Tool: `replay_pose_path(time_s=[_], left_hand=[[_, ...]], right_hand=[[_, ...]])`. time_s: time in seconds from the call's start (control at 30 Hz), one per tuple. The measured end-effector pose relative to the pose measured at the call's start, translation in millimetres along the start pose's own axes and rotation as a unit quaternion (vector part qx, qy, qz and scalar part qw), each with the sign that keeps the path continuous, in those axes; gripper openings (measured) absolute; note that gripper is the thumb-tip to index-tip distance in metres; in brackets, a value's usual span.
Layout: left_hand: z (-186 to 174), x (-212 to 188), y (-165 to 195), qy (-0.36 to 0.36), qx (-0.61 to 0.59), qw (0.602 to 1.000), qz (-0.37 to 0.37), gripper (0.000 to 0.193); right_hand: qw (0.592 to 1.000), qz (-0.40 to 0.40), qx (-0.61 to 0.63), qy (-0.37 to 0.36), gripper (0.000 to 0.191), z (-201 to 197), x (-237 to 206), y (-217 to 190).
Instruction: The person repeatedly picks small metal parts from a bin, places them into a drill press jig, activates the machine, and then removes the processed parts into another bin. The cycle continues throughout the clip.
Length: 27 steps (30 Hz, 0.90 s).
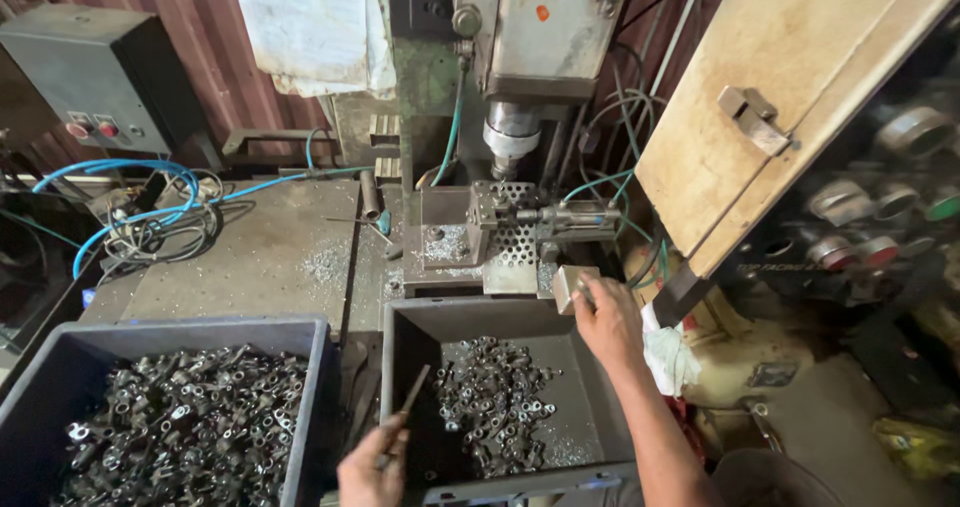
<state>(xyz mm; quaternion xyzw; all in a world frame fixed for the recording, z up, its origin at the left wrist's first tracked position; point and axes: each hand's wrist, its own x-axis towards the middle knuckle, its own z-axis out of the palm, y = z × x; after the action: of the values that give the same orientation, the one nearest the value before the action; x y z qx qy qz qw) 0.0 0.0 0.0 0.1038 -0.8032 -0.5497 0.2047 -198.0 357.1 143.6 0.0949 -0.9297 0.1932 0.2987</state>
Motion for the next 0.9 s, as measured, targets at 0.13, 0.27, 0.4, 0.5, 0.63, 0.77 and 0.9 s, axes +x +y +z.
replay_pose_path(time_s=[0.13,0.27,0.4,0.5,0.63,0.77,0.9], left_hand=[[-61.7,39.3,11.5,0.119,-0.020,0.992,0.024,0.022],[-149.7,84.5,12.2,0.080,0.216,0.973,0.022,0.046],[-194.9,117.2,-6.3,0.013,0.502,0.860,-0.089,0.026],[-216.3,140.5,-18.1,-0.046,0.586,0.806,-0.065,0.026],[-215.2,130.9,-31.7,-0.077,0.646,0.758,-0.039,0.026],[-208.5,134.8,-33.9,-0.101,0.604,0.781,-0.124,0.020],[-207.6,132.0,-32.0,-0.118,0.688,0.710,-0.096,0.019]], right_hand=[[0.999,-0.028,0.006,-0.020,0.044,-36.1,5.5,-25.6],[0.998,-0.015,0.047,-0.035,0.057,-64.5,-17.1,-34.7],[0.996,0.002,0.087,-0.004,0.064,-69.6,-90.5,-39.6],[0.992,0.064,0.108,-0.009,0.059,-66.0,-138.0,-29.7],[0.987,0.096,0.128,-0.007,0.050,-59.6,-165.2,-13.8],[0.988,0.108,0.106,-0.023,0.044,-50.6,-168.6,-13.5],[0.994,0.069,0.082,-0.016,0.041,-48.2,-167.4,-16.0]])
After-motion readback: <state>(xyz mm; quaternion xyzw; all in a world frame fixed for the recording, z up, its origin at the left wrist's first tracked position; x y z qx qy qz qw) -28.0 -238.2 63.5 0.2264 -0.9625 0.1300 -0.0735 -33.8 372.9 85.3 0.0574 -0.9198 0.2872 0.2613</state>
